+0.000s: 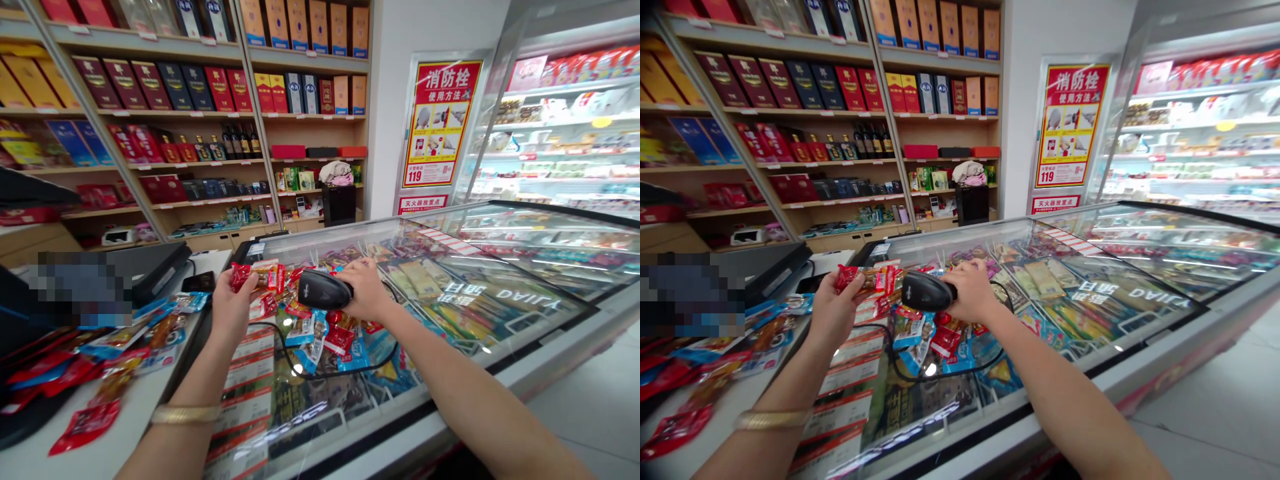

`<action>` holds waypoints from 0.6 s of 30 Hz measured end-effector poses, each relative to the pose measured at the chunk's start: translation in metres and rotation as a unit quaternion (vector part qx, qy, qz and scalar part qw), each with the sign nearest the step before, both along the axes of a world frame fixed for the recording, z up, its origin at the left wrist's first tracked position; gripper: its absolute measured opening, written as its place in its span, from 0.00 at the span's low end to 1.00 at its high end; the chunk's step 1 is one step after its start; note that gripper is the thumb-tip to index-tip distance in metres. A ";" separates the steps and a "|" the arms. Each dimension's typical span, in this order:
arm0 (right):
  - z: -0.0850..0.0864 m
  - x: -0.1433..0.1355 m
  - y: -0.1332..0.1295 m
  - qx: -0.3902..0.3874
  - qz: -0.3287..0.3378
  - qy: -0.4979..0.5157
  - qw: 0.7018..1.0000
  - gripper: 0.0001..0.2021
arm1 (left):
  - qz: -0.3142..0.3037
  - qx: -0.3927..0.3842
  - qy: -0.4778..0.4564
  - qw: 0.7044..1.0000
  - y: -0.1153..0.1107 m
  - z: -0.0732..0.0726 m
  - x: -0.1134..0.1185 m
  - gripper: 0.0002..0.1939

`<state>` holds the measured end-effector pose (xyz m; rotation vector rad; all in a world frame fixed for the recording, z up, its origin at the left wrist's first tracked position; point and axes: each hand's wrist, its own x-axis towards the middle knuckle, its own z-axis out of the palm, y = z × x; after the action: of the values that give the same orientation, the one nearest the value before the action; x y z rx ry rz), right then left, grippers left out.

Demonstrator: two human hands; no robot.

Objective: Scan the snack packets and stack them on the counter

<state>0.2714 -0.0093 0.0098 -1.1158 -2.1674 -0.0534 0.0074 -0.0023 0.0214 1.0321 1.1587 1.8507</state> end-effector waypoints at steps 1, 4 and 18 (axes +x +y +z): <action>0.000 0.000 0.000 0.000 -0.001 -0.003 1.000 0.17 | -0.004 0.000 0.001 1.000 0.001 -0.001 -0.001 0.22; -0.001 0.001 0.002 0.011 -0.004 -0.009 1.000 0.17 | -0.012 0.001 0.006 1.000 0.003 -0.003 -0.001 0.25; -0.014 0.011 0.008 0.123 -0.024 0.029 0.992 0.14 | 0.298 0.041 0.522 0.798 -0.046 0.020 -0.123 0.15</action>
<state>0.2823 -0.0014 -0.0044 -1.0140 -2.0198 -0.2969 -0.1160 -0.0482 0.0417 2.0435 2.2559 1.7366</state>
